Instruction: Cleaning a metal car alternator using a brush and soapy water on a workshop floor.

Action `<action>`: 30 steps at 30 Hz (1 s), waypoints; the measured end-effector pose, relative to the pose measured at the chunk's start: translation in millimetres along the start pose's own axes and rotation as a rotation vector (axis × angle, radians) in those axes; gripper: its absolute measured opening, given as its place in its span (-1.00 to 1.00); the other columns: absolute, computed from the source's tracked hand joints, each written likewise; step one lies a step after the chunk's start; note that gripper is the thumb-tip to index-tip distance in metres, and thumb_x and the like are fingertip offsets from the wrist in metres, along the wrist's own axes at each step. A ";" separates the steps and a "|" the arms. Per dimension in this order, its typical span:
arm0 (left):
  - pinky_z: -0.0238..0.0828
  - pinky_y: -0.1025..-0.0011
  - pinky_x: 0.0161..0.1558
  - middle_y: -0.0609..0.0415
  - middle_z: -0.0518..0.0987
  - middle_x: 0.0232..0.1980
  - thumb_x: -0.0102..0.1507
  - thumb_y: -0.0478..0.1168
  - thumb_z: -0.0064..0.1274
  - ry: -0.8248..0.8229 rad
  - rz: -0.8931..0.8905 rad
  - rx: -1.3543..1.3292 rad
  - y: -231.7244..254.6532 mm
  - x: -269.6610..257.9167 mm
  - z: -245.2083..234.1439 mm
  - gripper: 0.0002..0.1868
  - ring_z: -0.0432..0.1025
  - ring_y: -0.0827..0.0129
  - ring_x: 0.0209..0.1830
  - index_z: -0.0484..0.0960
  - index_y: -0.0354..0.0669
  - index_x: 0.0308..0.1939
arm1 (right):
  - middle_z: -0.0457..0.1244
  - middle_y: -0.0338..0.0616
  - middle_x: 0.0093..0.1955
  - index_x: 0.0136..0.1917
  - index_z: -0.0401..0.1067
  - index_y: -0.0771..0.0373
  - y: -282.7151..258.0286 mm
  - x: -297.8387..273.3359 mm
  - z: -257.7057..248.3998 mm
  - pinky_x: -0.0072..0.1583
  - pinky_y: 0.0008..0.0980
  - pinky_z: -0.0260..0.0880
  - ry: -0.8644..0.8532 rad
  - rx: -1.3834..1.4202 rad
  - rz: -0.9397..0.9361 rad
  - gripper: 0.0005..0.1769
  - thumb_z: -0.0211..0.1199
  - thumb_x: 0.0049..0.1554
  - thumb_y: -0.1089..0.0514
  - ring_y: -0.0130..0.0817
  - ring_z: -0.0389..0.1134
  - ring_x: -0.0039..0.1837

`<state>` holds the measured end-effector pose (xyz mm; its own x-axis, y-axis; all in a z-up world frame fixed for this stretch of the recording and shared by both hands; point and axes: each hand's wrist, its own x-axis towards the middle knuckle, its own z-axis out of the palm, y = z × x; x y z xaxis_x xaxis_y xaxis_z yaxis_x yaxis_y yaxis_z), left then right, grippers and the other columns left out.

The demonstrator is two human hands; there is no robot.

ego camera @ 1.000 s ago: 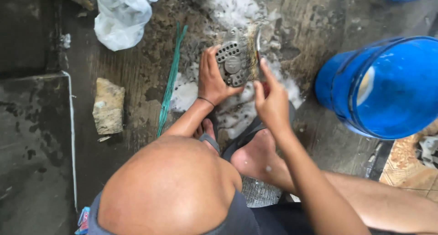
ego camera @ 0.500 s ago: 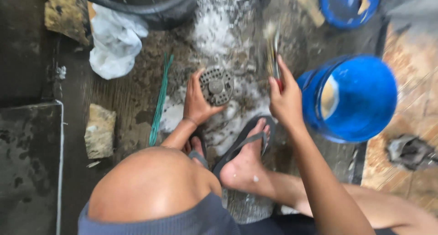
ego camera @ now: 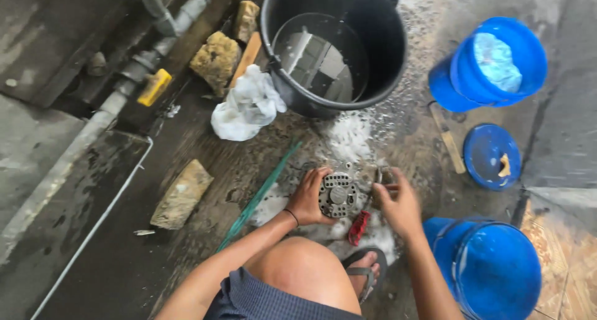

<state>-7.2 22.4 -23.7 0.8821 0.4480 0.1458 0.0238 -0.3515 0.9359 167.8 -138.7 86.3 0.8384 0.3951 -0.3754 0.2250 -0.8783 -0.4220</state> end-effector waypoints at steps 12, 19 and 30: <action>0.22 -0.03 0.30 -0.07 0.36 0.29 -0.29 -0.03 0.34 -0.101 0.245 0.322 39.3 8.7 -64.1 0.13 0.22 -0.02 0.37 0.32 -0.13 0.38 | -0.17 0.35 0.58 0.62 -0.09 0.09 -20.7 -25.6 109.1 0.43 0.35 0.09 -0.261 0.823 0.168 0.29 0.63 -0.18 0.07 0.33 -0.07 0.58; 0.34 0.12 0.23 -0.05 0.53 0.12 -0.46 0.10 0.43 -0.133 0.501 0.534 108.7 45.7 -112.0 0.08 0.43 0.03 0.16 0.53 0.02 0.18 | 0.18 0.19 0.43 0.65 0.00 -0.08 -36.3 -27.5 141.6 0.30 0.42 0.24 -0.515 1.573 0.111 0.01 0.26 -0.03 0.09 0.24 0.25 0.38; 0.29 0.13 0.34 -0.11 0.55 0.20 0.27 0.10 -0.03 0.189 0.138 -0.225 178.0 12.2 -221.2 -0.46 0.42 0.08 0.29 0.53 -0.23 0.15 | 0.10 0.37 0.46 0.66 -0.10 0.10 -114.2 -31.0 97.6 0.36 0.34 0.24 -0.759 1.770 -0.207 0.11 0.38 -0.01 -0.05 0.28 0.22 0.41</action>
<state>-96.3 147.2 215.6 0.7660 0.5611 0.3138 -0.2131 -0.2388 0.9474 67.7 -24.4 65.6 0.4028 0.8842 -0.2363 -0.8096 0.2239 -0.5426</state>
